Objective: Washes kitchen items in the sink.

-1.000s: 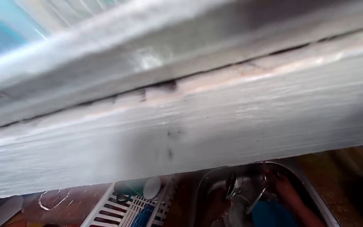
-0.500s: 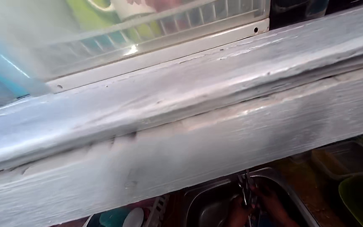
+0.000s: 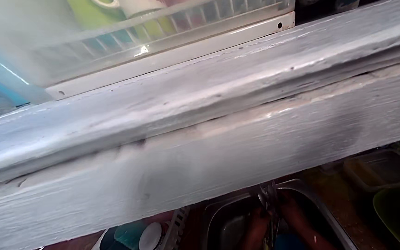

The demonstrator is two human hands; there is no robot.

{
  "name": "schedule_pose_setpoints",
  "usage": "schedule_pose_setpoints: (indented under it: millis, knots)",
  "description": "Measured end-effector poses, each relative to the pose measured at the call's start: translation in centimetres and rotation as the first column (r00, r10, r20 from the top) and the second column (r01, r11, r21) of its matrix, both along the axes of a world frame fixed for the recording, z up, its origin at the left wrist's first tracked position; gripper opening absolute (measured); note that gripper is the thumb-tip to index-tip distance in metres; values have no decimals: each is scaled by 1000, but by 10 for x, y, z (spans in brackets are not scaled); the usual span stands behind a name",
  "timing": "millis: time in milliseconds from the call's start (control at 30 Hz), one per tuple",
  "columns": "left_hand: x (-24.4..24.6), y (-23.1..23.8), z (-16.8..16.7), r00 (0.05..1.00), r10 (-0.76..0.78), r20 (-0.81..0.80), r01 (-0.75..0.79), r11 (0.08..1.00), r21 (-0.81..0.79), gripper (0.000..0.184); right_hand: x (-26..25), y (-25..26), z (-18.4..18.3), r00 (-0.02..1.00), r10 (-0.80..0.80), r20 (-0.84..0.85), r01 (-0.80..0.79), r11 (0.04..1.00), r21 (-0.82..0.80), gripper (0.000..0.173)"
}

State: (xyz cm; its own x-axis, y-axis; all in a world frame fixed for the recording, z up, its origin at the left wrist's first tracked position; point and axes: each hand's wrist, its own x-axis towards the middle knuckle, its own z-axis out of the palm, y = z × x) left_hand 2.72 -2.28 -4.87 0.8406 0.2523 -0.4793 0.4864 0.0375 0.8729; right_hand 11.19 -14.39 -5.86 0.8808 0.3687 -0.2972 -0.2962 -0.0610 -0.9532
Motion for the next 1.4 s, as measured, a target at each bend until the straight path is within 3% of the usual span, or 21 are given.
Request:
schedule_pose_setpoints:
  millis: [267,367,433,533,600,833,1000,1200,1300,1400]
  knots:
    - [-10,-2,-11,996,87,25,-82,982,-168,23,-4,0,-1,998,-18,-60,15,999,-43,25]
    - [-7,-6,-7,997,66,30,-59,981,-187,24,-6,-1,1,999,-27,-17,26,999,-24,45]
    - [-5,-11,-3,999,22,45,-14,986,-167,25,-4,-3,1,999,-30,-10,30,1000,3,48]
    - [-3,-17,-2,998,-23,52,30,991,-131,26,0,-6,1,998,-54,11,54,999,-3,28]
    - [-4,-19,-7,998,5,70,4,992,-123,24,0,-7,-1,998,-63,14,63,998,-4,25]
    - [-13,-16,-12,991,77,113,-75,997,-15,20,-5,-12,-5,998,53,16,-54,997,47,44]
    - [-18,-17,-12,983,146,116,-143,989,-30,18,-3,-6,-10,998,27,55,-26,1000,-17,21]
    - [-24,-13,-2,984,164,67,-166,986,21,20,1,-1,11,974,212,-80,-218,974,-68,32]
    - [-28,-10,4,985,151,81,-159,982,98,24,5,-2,19,950,306,-62,-308,950,-43,37]
    - [-32,-11,8,981,155,120,-173,971,165,26,8,-3,26,966,257,-12,-257,966,0,36]
